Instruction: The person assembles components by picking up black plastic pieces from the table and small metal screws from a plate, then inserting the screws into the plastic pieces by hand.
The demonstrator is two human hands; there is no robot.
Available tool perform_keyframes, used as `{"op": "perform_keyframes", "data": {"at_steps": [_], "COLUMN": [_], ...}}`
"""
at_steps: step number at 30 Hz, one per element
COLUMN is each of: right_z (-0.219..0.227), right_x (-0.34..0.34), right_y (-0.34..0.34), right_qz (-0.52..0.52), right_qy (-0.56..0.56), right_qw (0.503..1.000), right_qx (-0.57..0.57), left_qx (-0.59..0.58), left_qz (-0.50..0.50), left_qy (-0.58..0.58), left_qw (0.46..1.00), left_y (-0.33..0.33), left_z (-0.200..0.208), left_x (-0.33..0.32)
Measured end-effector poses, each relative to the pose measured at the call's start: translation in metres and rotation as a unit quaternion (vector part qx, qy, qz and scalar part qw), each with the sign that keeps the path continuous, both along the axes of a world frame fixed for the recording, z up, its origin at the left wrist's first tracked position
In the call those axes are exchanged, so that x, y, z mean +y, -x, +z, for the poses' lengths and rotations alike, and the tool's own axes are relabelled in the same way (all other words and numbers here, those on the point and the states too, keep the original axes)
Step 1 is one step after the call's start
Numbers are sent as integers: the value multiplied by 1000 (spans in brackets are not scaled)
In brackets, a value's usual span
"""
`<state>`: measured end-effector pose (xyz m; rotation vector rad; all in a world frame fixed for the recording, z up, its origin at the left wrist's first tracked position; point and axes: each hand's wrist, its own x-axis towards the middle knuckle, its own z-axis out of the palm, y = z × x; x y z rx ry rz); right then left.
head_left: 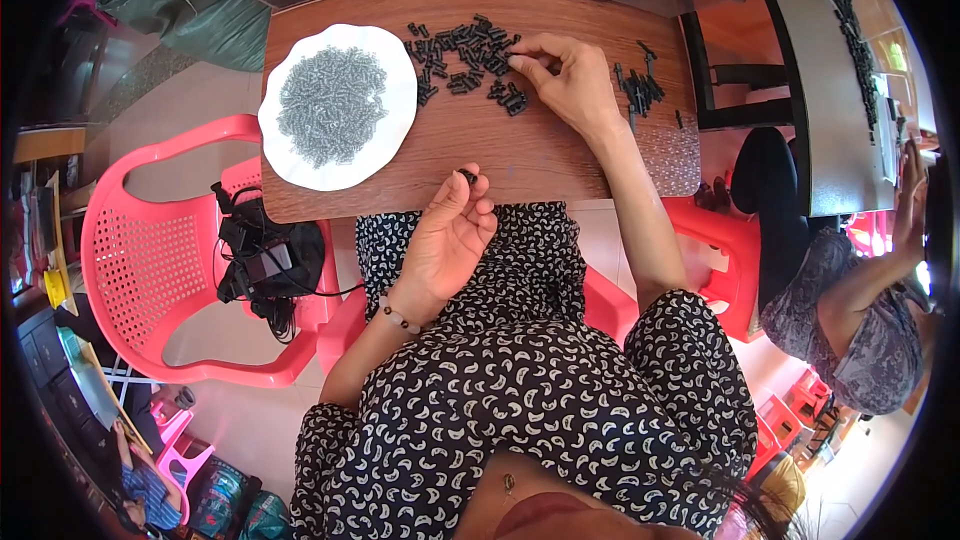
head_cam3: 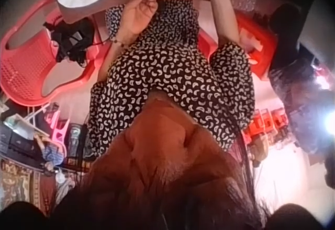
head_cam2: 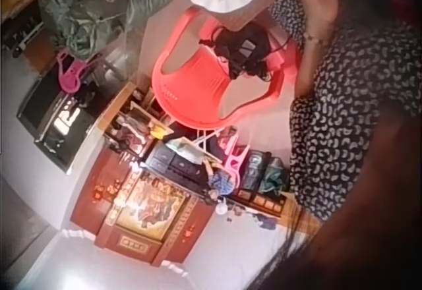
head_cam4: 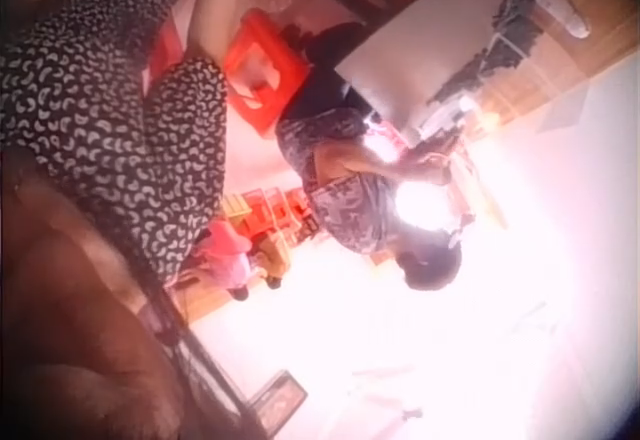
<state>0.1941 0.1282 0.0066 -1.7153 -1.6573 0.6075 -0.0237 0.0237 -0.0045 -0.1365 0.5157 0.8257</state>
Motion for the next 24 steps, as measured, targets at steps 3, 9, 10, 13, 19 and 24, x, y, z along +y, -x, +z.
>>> {"op": "perform_keyframes", "data": {"at_steps": [3,9,10,13,19,24], "right_z": [1,39,39,42,30,34], "right_x": [-3,-54,-65,-97,-120,-129], "right_y": [0,15,19,32,41,41], "right_qz": [-1,47,70,87,83,76], "right_qy": [-57,36,31,62,18,9], "right_qw": [998,960,946,871,855,880], "right_qx": [4,275,316,480,511,469], "left_qx": [13,37,43,52,64,84], "left_qz": [2,12,16,11,-13,-21], "left_qy": [-12,-58,-80,-115,-155,-158], "left_qw": [1000,998,996,992,986,984], "left_y": [-1,0,-1,-6,-14,-14], "left_z": [3,8,9,18,22,23], "left_x": [1,5,5,5,-4,-7]}}
